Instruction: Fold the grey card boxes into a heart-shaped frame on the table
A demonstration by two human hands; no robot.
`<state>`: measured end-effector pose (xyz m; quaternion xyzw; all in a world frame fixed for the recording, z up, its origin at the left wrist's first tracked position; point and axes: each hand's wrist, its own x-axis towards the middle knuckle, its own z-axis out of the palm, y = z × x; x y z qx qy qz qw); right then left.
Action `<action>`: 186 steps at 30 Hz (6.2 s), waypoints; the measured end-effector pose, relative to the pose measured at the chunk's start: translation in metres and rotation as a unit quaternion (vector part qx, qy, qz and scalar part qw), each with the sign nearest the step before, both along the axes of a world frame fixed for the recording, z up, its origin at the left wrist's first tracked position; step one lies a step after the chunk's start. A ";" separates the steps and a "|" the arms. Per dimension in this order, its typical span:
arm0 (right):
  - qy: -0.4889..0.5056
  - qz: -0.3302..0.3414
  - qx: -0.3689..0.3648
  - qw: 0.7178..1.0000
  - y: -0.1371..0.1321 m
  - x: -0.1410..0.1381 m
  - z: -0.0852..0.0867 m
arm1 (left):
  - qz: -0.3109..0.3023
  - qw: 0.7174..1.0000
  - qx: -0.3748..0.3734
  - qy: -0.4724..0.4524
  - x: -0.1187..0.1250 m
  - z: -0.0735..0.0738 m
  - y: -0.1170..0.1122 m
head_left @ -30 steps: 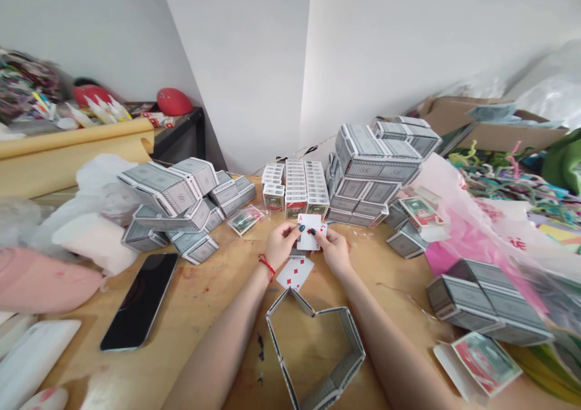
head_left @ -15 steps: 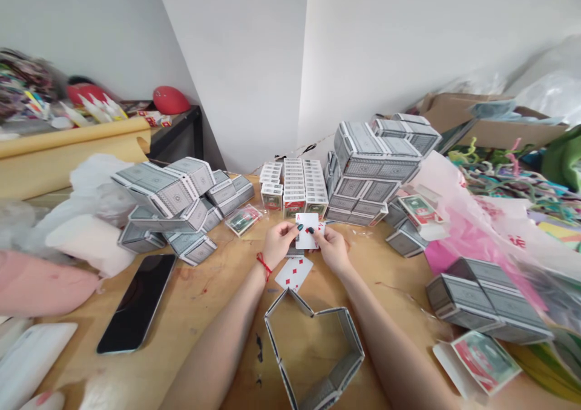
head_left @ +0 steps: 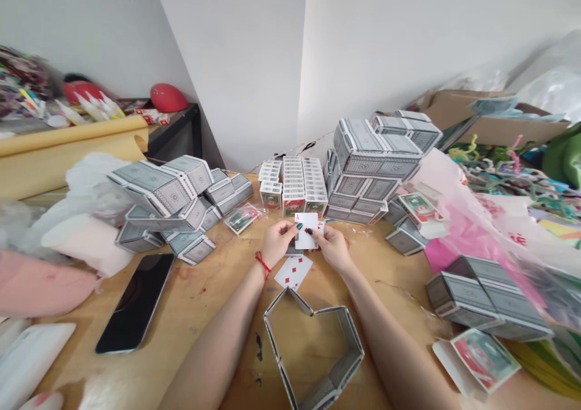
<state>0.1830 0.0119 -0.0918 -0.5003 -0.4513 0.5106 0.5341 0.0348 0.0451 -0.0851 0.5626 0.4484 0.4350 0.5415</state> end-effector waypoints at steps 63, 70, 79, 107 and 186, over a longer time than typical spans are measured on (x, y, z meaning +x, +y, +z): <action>-0.142 -0.100 0.071 0.982 -0.003 -0.002 -0.008 | 0.073 0.969 0.181 0.152 0.002 -0.002 -0.009; -0.020 -0.088 0.050 0.995 0.001 0.002 -0.007 | 0.071 0.990 0.113 0.056 0.009 0.002 -0.012; 0.096 -0.081 -0.005 0.992 0.007 0.005 -0.010 | 0.056 0.998 0.021 -0.027 0.009 0.008 -0.011; 0.154 -0.073 -0.017 0.985 0.006 0.010 -0.005 | 0.008 0.999 0.041 0.032 0.007 0.003 -0.009; -0.373 -0.280 0.069 0.882 -0.013 -0.013 0.003 | 0.020 0.866 0.424 0.264 0.015 0.000 -0.025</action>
